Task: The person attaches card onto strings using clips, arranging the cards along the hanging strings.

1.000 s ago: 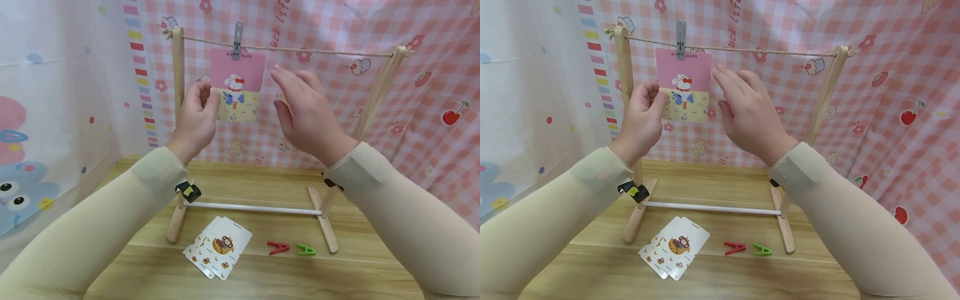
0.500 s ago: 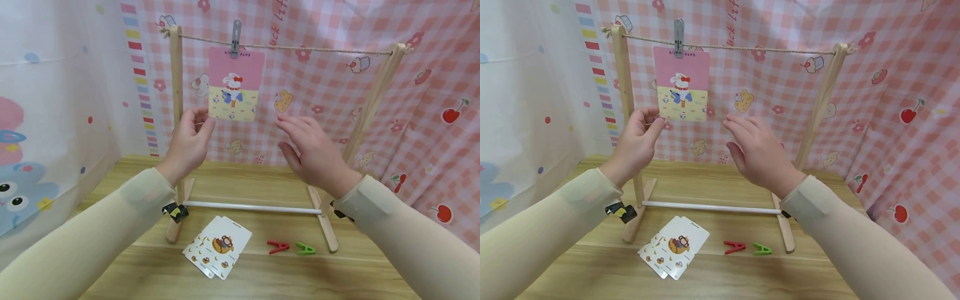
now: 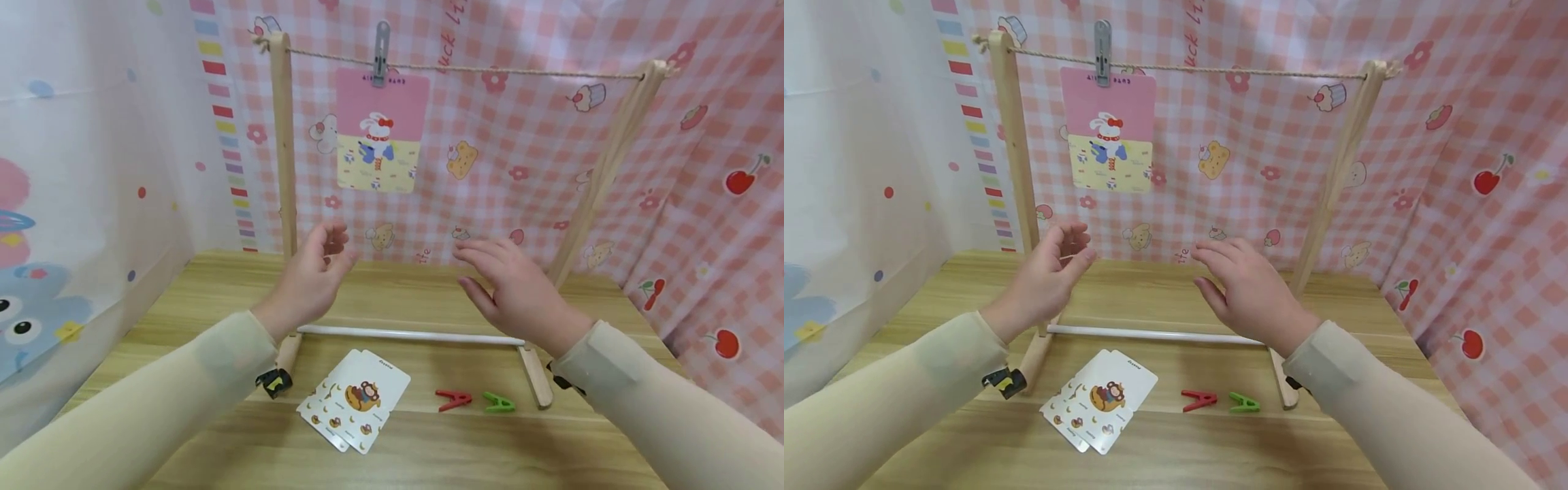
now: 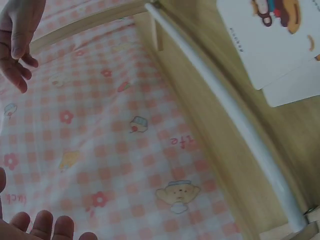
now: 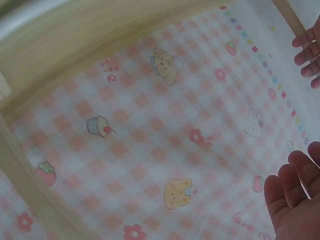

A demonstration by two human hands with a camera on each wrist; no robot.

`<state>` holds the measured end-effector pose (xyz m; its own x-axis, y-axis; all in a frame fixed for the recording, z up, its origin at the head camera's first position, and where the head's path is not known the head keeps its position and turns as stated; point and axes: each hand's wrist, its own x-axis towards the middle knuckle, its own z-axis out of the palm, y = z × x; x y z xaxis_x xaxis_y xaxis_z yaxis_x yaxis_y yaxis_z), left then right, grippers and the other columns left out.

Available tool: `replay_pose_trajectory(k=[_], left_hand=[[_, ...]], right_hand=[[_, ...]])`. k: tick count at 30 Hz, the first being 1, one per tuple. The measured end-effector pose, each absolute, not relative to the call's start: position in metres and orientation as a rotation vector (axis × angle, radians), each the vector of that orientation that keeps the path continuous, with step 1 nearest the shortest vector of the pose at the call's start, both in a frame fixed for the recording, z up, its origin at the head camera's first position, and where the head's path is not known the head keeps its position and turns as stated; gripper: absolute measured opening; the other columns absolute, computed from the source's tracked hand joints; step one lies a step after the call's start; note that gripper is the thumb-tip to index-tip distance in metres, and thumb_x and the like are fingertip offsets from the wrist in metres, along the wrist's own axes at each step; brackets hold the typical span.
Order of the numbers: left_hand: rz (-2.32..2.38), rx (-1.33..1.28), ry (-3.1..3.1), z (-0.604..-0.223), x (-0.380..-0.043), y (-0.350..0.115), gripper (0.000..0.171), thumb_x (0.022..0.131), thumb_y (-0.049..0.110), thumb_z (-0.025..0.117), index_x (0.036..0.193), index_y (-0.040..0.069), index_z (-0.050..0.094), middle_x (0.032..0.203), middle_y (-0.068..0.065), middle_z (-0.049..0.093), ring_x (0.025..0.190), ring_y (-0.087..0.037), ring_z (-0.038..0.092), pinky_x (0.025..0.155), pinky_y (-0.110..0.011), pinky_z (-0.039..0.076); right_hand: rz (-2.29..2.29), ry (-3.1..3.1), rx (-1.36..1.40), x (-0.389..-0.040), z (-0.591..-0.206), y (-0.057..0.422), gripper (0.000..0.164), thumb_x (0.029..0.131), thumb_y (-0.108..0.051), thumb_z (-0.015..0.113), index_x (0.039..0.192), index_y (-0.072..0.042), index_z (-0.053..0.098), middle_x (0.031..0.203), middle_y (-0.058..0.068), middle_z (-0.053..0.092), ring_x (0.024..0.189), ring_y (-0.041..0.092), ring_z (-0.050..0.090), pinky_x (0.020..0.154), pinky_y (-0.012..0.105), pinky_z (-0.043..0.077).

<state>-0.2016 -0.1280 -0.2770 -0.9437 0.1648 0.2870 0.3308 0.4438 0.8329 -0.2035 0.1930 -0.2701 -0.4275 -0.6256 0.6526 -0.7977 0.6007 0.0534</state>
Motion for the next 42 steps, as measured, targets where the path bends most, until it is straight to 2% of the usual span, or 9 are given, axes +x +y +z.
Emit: replay_pose_trajectory(k=[11,18,25,33,36,42], left_hand=[[-1.213,-0.516,-2.778,-0.307,-0.196,-0.125,0.064,0.106,0.033,0.065,0.156,0.005,0.039,0.158,-0.017,0.047,0.148,-0.037,0.045,0.122,-0.056,0.039],[-0.948,-0.669,-2.904,-0.324,-0.191,-0.120,0.074,0.101,0.033,0.072,0.158,0.001,0.037,0.162,-0.021,0.044,0.151,-0.041,0.042,0.124,-0.057,0.036],[-0.830,-0.740,-3.009,-0.339,-0.183,-0.116,0.074,0.100,0.036,0.074,0.159,0.008,0.039,0.164,-0.014,0.044,0.152,-0.036,0.042,0.124,-0.053,0.037],[-0.753,-0.776,-3.102,-0.350,-0.176,-0.113,0.074,0.100,0.040,0.072,0.160,0.011,0.040,0.166,-0.013,0.041,0.153,-0.037,0.040,0.123,-0.056,0.037],[-0.717,-0.782,-3.137,-0.351,-0.175,-0.112,0.074,0.100,0.040,0.072,0.160,0.012,0.040,0.166,-0.014,0.041,0.154,-0.038,0.039,0.124,-0.057,0.035],[-0.639,-0.779,-3.191,-0.357,-0.174,-0.111,0.072,0.099,0.042,0.073,0.160,0.016,0.043,0.165,-0.010,0.043,0.151,-0.036,0.043,0.121,-0.055,0.041]], right_hand=[[0.354,-2.466,1.053,-0.196,-0.293,0.201,0.036,0.099,-0.018,0.074,0.130,0.000,0.069,0.131,0.017,0.071,0.122,0.035,0.063,0.103,0.054,0.054],[0.323,-2.569,1.064,-0.193,-0.315,0.202,0.037,0.100,-0.024,0.074,0.129,-0.003,0.069,0.130,0.014,0.072,0.122,0.032,0.065,0.103,0.052,0.055],[0.283,-2.603,1.084,-0.190,-0.333,0.199,0.034,0.099,-0.029,0.075,0.125,-0.008,0.071,0.124,0.008,0.074,0.118,0.029,0.067,0.099,0.052,0.056],[0.293,-2.614,1.132,-0.189,-0.349,0.197,0.032,0.096,-0.026,0.079,0.121,-0.006,0.073,0.120,0.007,0.075,0.118,0.029,0.067,0.104,0.048,0.055],[0.277,-2.640,1.131,-0.187,-0.352,0.196,0.035,0.096,-0.029,0.079,0.122,-0.007,0.073,0.122,0.006,0.075,0.120,0.029,0.068,0.106,0.048,0.054],[0.254,-2.713,1.141,-0.185,-0.361,0.195,0.038,0.099,-0.032,0.076,0.128,-0.008,0.071,0.124,0.006,0.075,0.121,0.029,0.068,0.108,0.048,0.053]])
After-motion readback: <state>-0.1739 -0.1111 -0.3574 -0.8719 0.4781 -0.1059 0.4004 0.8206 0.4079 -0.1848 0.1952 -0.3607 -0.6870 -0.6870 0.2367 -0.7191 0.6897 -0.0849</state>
